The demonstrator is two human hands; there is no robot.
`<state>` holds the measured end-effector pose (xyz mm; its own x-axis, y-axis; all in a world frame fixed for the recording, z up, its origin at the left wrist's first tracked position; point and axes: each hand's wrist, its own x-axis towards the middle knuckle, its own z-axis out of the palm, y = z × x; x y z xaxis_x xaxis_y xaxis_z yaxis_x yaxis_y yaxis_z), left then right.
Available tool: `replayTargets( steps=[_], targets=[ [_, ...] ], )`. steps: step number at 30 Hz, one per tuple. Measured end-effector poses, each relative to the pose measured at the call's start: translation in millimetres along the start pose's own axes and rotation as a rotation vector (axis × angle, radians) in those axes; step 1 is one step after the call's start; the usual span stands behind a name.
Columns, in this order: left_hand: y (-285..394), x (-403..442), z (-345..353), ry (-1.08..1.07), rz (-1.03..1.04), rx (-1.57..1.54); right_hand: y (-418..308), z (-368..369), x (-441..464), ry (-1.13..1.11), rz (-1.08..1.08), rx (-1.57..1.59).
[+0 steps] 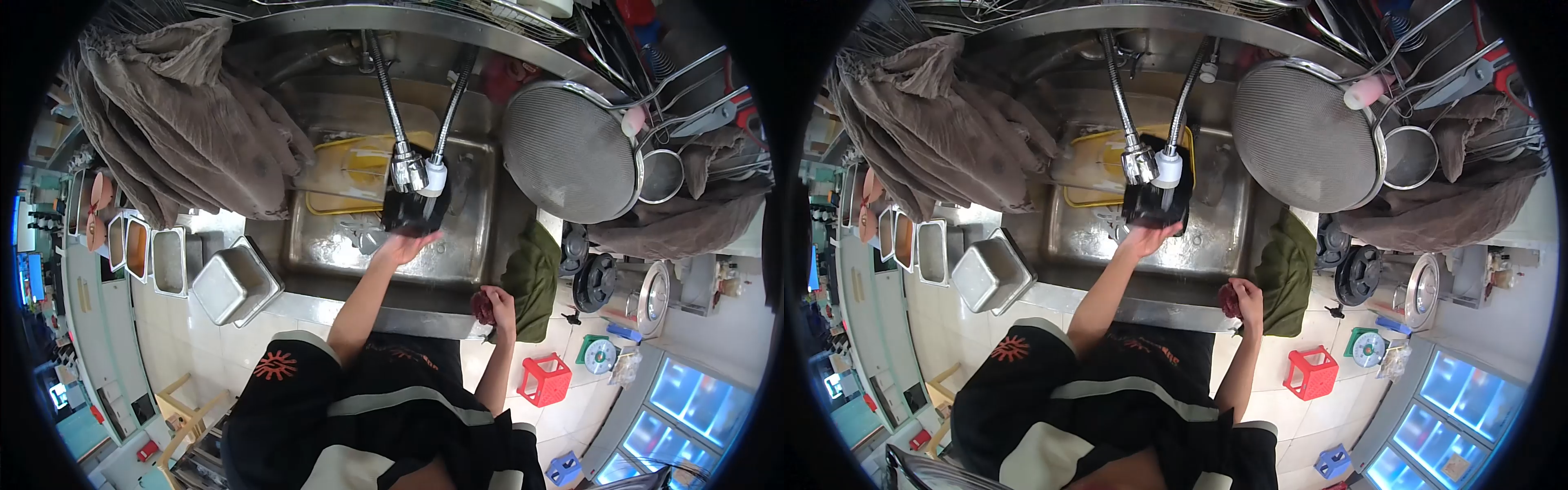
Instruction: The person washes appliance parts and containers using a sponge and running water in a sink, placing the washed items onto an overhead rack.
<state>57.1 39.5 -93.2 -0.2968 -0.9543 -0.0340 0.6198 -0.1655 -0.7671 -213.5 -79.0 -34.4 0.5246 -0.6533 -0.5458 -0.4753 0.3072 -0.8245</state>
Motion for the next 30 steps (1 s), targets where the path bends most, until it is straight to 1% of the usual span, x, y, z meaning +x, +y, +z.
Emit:
replayTargets(
  steps=[1,2,3,4,5,6,7,8,10,12,13,14,15,18,20,21,24,25,26,28,29,30],
  targets=[
    [-4.0,-13.1,-2.1,0.019,-0.021,-0.051,-4.9,-1.2,-2.7,-0.003,0.047,0.029],
    [-7.9,-28.4,-3.2,0.015,0.035,0.033,-6.7,-1.8,-4.2,-0.005,0.095,0.06],
    [-14.5,-43.7,-1.6,0.016,0.092,0.117,-1.9,-3.1,-1.8,0.017,0.028,0.035],
    [-15.8,-56.5,-1.4,0.03,0.278,0.501,5.6,-4.4,3.0,0.039,-0.039,0.012],
    [-17.1,-69.4,-1.1,0.12,0.465,0.883,13.6,-5.6,6.9,0.06,-0.102,-0.01],
    [-27.3,-81.1,11.4,0.441,0.493,1.366,17.6,-5.9,9.2,0.066,-0.093,0.017],
    [-18.5,-97.3,13.7,0.485,0.488,0.817,19.3,-5.8,13.0,0.069,-0.082,0.042],
    [-13.7,-108.6,11.9,0.686,0.674,1.068,20.5,-5.5,17.8,0.07,-0.073,0.065],
    [-23.0,-113.7,44.8,0.985,0.627,1.512,27.7,-1.5,31.9,0.098,-0.064,0.113],
    [-39.0,-101.3,75.1,1.13,0.58,1.815,28.7,3.8,43.9,0.12,-0.017,0.187],
    [-48.2,-90.5,91.6,1.199,0.55,1.968,38.5,5.2,55.9,0.13,-0.019,0.212],
    [-57.4,-77.7,111.3,1.19,0.362,2.145,32.4,9.3,58.8,0.151,-0.032,0.187],
    [-52.9,-67.5,117.0,1.171,0.302,2.334,19.6,16.6,58.5,0.172,-0.046,0.163],
    [-51.8,-34.0,138.9,1.145,0.299,2.454,15.9,20.5,69.4,0.181,-0.086,0.143],
    [-52.5,-14.9,153.8,1.19,0.265,2.361,9.6,20.6,69.2,0.178,-0.108,0.176],
    [-38.6,-7.5,145.7,1.159,0.352,2.087,3.3,19.8,64.9,0.159,-0.064,0.218],
    [9.5,7.6,115.1,0.927,0.361,1.833,-7.4,13.6,55.7,0.132,0.038,0.312],
    [14.9,15.3,109.4,0.953,0.328,1.784,-3.2,9.2,55.5,0.14,0.056,0.319],
    [21.6,17.3,100.8,0.87,0.329,1.697,1.0,4.8,55.1,0.149,0.073,0.326],
    [13.3,15.8,94.5,0.71,0.328,1.515,2.5,2.1,50.1,0.212,0.016,0.31],
    [10.7,9.3,93.2,0.685,0.344,1.529,3.1,0.6,47.8,0.242,-0.012,0.302],
    [0.0,2.0,101.8,0.778,0.368,1.586,3.3,-1.8,45.1,0.24,-0.015,0.281]
  ],
)
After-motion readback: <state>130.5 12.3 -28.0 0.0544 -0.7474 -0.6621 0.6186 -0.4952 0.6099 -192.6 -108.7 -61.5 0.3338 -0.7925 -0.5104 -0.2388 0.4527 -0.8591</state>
